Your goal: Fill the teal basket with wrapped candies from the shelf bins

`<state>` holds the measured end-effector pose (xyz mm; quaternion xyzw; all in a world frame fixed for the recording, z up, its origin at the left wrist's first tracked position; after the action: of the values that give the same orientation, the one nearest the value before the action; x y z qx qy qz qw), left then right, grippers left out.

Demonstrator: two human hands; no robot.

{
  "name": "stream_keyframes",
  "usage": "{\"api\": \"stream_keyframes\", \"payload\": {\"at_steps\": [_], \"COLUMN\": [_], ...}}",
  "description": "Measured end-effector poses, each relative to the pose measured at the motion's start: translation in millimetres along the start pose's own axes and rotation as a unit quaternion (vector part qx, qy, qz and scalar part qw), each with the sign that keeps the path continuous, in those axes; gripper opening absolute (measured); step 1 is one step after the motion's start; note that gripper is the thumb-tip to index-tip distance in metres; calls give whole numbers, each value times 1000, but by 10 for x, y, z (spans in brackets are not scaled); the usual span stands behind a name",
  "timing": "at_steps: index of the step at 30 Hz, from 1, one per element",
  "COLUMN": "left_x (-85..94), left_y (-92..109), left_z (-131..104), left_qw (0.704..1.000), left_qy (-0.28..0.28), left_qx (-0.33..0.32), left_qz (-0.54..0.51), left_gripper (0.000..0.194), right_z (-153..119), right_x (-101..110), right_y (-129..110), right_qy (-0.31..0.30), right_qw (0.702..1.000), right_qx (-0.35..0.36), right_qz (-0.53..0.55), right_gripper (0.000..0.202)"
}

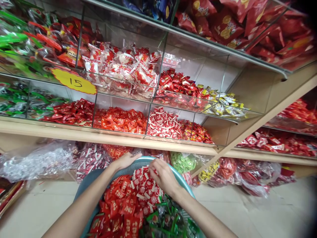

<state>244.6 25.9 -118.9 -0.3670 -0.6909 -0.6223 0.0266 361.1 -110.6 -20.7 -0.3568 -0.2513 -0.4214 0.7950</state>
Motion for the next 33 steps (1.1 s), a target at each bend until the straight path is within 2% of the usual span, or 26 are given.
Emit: {"api": "stream_keyframes", "payload": {"at_steps": [4, 9, 16, 22, 28, 33], "left_x": [-8, -3, 16, 13, 7, 2], "left_y": [-56, -83, -53, -74, -58, -48], "left_z": [44, 78, 56, 66, 43, 34], "left_qw": [1000, 999, 999, 999, 999, 1000], "left_qy": [8, 11, 14, 14, 11, 3], "left_qx": [-12, -23, -19, -17, -16, -15], "left_qz": [17, 23, 36, 36, 37, 23], "left_gripper": [69, 69, 67, 67, 69, 68], "right_z": [-78, -99, -228, -320, -328, -220], "right_x": [-210, -268, -347, -341, -300, -151], "right_y": [32, 83, 215, 287, 239, 169], "right_qy": [-45, -61, -83, -88, -103, -97], "right_qw": [993, 980, 967, 966, 967, 972], "right_qx": [60, 109, 156, 156, 153, 140], "right_qz": [-93, -156, -183, -185, -177, -159], "right_gripper": [12, 13, 8, 9, 9, 7]}}
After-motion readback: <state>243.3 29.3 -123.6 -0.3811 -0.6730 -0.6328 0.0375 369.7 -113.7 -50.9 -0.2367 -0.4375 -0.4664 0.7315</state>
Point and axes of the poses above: each hand's wrist, its own z-axis towards the middle knuckle, its own x-axis out of the back of the hand, y = z × x, the point moved 7 cm from there along z, towards the middle knuckle, and after that the axes turned 13 degrees about y, right-handed, at the moved point
